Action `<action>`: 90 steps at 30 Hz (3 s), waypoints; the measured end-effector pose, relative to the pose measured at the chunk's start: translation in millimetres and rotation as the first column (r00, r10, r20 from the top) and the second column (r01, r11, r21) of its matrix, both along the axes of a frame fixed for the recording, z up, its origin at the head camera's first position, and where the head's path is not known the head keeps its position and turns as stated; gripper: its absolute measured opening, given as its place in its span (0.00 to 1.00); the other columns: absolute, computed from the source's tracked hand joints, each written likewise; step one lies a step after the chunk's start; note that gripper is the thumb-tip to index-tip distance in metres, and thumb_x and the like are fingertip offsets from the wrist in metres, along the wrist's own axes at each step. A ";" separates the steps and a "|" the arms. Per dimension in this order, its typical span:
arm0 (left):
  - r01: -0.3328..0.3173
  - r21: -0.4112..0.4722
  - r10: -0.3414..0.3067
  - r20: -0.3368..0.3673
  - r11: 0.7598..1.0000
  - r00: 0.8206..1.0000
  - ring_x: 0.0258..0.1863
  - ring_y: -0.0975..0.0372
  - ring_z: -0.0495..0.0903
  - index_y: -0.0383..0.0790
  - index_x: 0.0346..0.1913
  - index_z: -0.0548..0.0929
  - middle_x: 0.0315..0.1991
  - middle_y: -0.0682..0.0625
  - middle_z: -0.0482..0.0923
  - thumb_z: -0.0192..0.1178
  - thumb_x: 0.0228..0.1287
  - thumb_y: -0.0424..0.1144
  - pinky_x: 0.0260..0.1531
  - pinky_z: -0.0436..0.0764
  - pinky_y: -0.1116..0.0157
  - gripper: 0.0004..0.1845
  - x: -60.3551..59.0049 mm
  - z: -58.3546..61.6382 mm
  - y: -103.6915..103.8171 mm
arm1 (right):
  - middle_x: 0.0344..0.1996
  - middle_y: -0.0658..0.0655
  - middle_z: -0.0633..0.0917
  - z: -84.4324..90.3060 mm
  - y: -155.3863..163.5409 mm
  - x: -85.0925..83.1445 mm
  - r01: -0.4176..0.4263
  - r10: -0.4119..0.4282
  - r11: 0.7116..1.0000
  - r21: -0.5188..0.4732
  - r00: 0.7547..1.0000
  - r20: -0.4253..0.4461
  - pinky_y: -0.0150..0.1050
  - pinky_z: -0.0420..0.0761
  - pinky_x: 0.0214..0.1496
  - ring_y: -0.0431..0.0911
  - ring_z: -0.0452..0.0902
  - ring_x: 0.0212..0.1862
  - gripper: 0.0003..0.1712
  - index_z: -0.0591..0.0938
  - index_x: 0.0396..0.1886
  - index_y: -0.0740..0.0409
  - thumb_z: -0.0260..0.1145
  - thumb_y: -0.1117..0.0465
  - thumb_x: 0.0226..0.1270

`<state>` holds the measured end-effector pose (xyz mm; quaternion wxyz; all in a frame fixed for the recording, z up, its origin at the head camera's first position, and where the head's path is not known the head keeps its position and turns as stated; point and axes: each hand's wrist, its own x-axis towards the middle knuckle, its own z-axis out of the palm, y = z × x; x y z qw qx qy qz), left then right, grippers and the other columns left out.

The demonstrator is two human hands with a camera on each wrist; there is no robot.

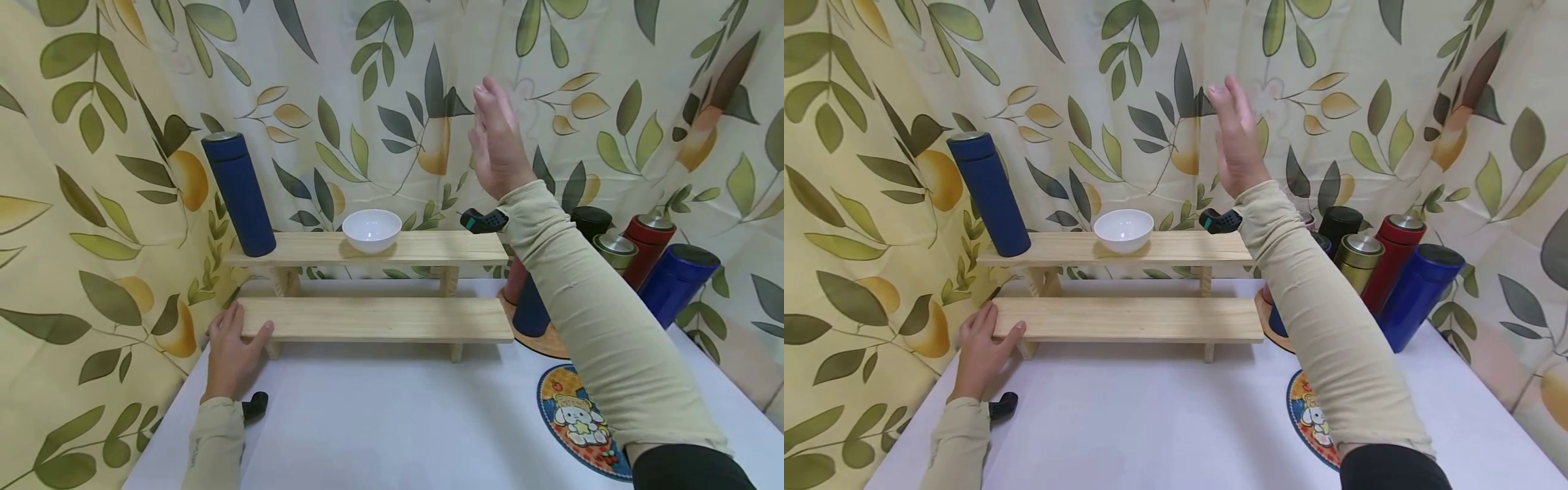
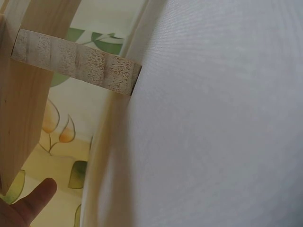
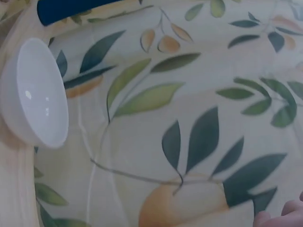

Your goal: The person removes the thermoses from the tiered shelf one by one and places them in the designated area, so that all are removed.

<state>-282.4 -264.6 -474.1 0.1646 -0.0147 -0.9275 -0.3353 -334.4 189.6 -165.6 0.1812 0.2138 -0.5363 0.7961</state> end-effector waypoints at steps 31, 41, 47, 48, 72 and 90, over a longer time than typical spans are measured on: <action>-0.015 -0.002 0.015 -0.007 1.000 1.000 0.82 0.40 0.45 0.28 0.84 0.55 0.85 0.36 0.51 0.61 0.76 0.62 0.76 0.56 0.35 0.51 -7.1 -7.0 1.0 | 0.87 0.45 0.52 -36.7 -189.8 -28.9 -0.088 0.067 0.915 0.394 0.995 0.068 0.45 0.57 0.82 0.41 0.45 0.85 0.48 0.52 0.89 0.48 0.64 0.47 0.78; -0.053 0.015 0.052 0.044 0.998 0.998 0.83 0.41 0.44 0.30 0.85 0.53 0.86 0.37 0.50 0.61 0.76 0.63 0.77 0.54 0.35 0.52 3.1 -8.5 -7.2 | 0.87 0.45 0.52 -62.3 -250.7 -34.6 -0.153 0.075 0.884 0.442 0.979 0.189 0.55 0.62 0.80 0.47 0.50 0.85 0.53 0.51 0.90 0.44 0.67 0.40 0.76; -0.039 0.029 0.038 0.040 0.999 0.998 0.83 0.42 0.43 0.31 0.85 0.53 0.86 0.38 0.49 0.59 0.75 0.66 0.77 0.55 0.35 0.54 -2.4 -9.9 -4.3 | 0.87 0.48 0.52 -68.9 -263.2 -40.7 -0.151 0.073 0.893 0.424 0.978 0.194 0.60 0.60 0.80 0.52 0.50 0.85 0.56 0.49 0.90 0.46 0.68 0.40 0.74; -0.037 0.026 0.036 0.037 0.999 0.999 0.83 0.42 0.44 0.31 0.85 0.54 0.86 0.38 0.50 0.60 0.75 0.66 0.76 0.55 0.35 0.53 -3.4 -10.4 -3.6 | 0.87 0.48 0.51 -70.1 -264.7 -41.7 -0.154 0.076 0.894 0.421 0.977 0.197 0.59 0.58 0.81 0.53 0.49 0.85 0.56 0.49 0.90 0.47 0.69 0.40 0.74; -0.034 0.020 0.034 0.014 0.999 0.999 0.83 0.43 0.45 0.31 0.85 0.56 0.86 0.41 0.50 0.60 0.75 0.65 0.76 0.56 0.36 0.52 -4.6 -5.3 -1.6 | 0.86 0.49 0.56 -98.7 -309.3 -65.9 -0.214 0.107 0.908 0.360 0.950 0.295 0.54 0.61 0.81 0.52 0.54 0.83 0.59 0.53 0.89 0.47 0.77 0.48 0.68; -0.032 0.024 0.033 -0.030 0.999 0.999 0.82 0.43 0.48 0.29 0.84 0.58 0.85 0.40 0.53 0.61 0.75 0.63 0.76 0.57 0.37 0.51 -6.0 -10.5 0.3 | 0.68 0.57 0.73 -109.0 -324.9 -84.7 -0.177 0.065 0.911 0.372 0.954 0.294 0.48 0.77 0.67 0.51 0.76 0.63 0.48 0.63 0.78 0.53 0.79 0.57 0.63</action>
